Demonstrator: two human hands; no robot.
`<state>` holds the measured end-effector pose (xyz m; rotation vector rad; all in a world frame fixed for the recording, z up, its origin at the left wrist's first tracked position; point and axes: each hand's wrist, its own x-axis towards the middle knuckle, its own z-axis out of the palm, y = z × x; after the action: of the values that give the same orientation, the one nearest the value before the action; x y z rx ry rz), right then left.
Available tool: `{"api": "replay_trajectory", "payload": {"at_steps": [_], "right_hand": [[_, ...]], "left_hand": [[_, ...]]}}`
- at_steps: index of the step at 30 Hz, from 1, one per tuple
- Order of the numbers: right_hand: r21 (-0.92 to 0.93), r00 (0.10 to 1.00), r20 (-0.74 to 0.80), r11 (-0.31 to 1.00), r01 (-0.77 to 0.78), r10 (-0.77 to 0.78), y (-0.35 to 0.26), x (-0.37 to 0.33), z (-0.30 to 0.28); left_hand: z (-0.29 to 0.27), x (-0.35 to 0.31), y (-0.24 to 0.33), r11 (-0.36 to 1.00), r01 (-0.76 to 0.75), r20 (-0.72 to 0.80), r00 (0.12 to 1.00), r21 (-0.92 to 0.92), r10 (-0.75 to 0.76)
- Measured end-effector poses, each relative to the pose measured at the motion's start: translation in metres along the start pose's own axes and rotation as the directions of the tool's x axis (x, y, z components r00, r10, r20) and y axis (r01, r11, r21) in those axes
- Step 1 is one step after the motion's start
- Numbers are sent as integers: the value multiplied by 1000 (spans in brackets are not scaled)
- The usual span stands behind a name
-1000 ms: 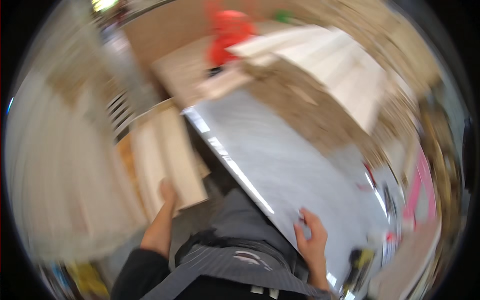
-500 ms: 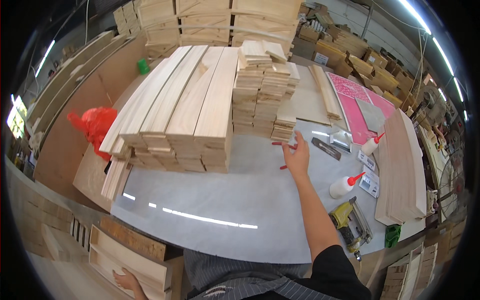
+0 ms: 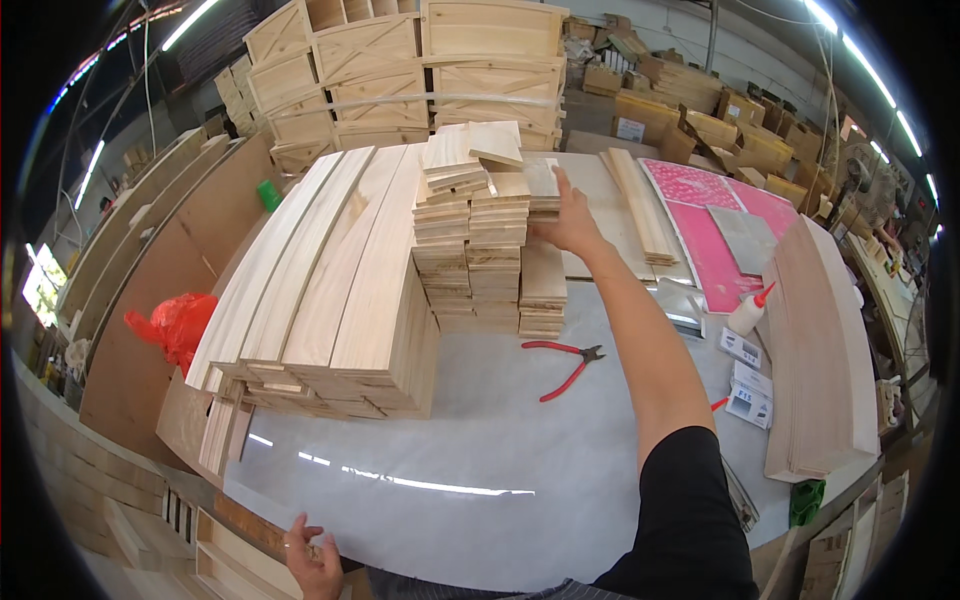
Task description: Assembling wooden trays by applying glue to the joints and securing them with a pneumatic nail gun.
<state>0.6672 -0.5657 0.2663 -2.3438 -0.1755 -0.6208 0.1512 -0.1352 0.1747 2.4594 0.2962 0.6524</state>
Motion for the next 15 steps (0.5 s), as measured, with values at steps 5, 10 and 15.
{"api": "replay_trajectory", "payload": {"at_steps": [5,10,15], "right_hand": [[-98,1000,-1,995,-1,1,6,6,21],[10,1000,-24,1000,-13,13,5,1,0],[1,982,-170,997,-80,79,20,-30,-45]], "left_hand": [[19,8,10,996,83,78,994,-34,-80],[23,14,22,999,37,113,993,-19,-35],[21,28,41,970,121,320,946,-212,-48]]}}
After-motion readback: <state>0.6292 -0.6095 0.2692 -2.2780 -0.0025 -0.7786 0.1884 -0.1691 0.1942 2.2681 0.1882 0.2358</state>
